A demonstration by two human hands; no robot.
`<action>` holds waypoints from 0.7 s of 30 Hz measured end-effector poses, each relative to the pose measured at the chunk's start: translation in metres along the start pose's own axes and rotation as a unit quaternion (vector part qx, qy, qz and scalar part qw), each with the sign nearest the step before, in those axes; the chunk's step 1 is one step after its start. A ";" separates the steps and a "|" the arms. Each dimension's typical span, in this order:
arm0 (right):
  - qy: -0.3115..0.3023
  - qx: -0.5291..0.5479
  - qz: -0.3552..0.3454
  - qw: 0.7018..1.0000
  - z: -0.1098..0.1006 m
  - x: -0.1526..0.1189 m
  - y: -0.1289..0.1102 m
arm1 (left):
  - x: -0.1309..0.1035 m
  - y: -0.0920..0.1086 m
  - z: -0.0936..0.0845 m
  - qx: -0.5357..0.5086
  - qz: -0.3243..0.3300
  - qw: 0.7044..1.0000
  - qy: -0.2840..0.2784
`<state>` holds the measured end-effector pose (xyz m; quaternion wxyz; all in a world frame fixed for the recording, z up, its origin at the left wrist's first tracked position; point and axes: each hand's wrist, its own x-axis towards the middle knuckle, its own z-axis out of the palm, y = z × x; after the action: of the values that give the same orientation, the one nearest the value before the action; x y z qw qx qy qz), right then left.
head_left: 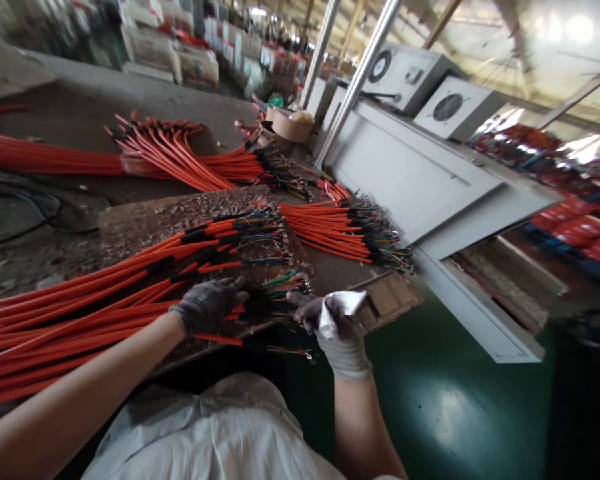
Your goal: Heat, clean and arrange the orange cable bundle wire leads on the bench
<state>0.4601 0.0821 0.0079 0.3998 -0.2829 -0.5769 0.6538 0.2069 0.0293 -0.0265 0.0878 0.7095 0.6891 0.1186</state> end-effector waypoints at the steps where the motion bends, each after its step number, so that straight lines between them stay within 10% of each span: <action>1: 0.012 0.030 0.001 0.999 0.001 0.000 -0.002 | 0.009 -0.001 -0.003 0.011 -0.005 1.000 -0.014; 7: 0.025 0.244 0.069 0.967 0.047 0.042 0.024 | 0.063 -0.002 -0.024 0.058 -0.062 0.996 0.010; 14: 0.004 0.243 -0.019 0.970 0.082 0.089 0.006 | 0.033 0.013 -0.033 -0.287 0.044 0.912 0.290; 21: 0.000 0.121 -0.124 0.985 0.067 0.072 -0.049 | 0.022 0.036 -0.069 -0.387 0.113 0.891 0.208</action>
<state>0.3764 0.1086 0.0744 0.5092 -0.1586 -0.5243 0.6638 0.2213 0.0469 0.0510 0.1961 0.6512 0.5061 0.5305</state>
